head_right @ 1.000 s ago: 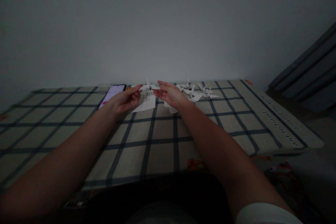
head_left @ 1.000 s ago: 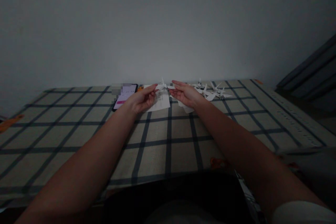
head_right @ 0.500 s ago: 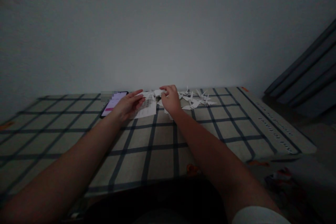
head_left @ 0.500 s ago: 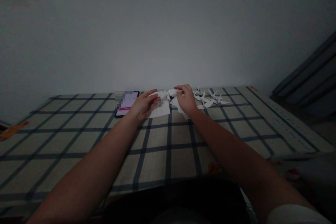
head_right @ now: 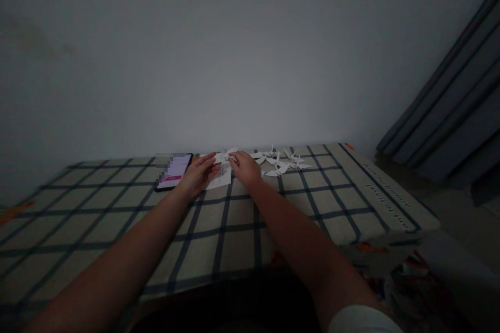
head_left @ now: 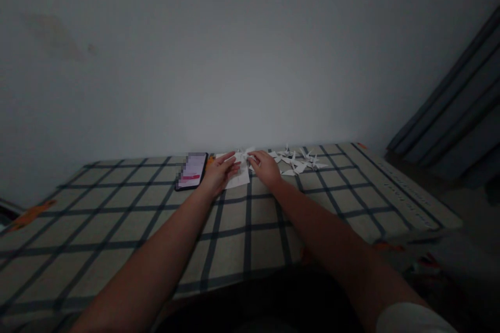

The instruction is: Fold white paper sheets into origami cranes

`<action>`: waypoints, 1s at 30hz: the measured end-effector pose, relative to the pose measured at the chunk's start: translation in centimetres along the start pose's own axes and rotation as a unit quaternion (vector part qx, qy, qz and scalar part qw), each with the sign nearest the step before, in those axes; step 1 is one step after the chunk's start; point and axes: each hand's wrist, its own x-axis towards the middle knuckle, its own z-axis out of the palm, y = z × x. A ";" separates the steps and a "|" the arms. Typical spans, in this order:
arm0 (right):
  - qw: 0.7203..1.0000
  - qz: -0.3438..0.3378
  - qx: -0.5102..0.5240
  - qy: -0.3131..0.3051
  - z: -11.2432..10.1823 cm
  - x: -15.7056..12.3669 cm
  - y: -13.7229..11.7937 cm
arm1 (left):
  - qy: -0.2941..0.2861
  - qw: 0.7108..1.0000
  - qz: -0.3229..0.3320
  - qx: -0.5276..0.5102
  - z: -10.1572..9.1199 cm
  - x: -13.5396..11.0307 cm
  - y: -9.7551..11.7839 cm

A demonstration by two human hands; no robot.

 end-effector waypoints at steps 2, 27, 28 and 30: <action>1.000 0.018 -0.010 0.007 -0.2 0.0 -0.2 | -0.016 1.000 0.014 0.005 -0.2 0.2 -0.4; 0.952 0.130 -0.277 0.034 -16.0 -10.1 2.9 | -0.198 0.823 0.299 0.440 12.5 -3.3 -8.7; 0.948 0.139 -0.283 0.036 -16.2 -10.3 3.2 | -0.205 0.812 0.307 0.451 12.7 -3.4 -8.8; 0.942 0.158 -0.291 0.042 -16.5 -10.6 3.9 | -0.216 0.792 0.323 0.470 12.6 -3.5 -8.8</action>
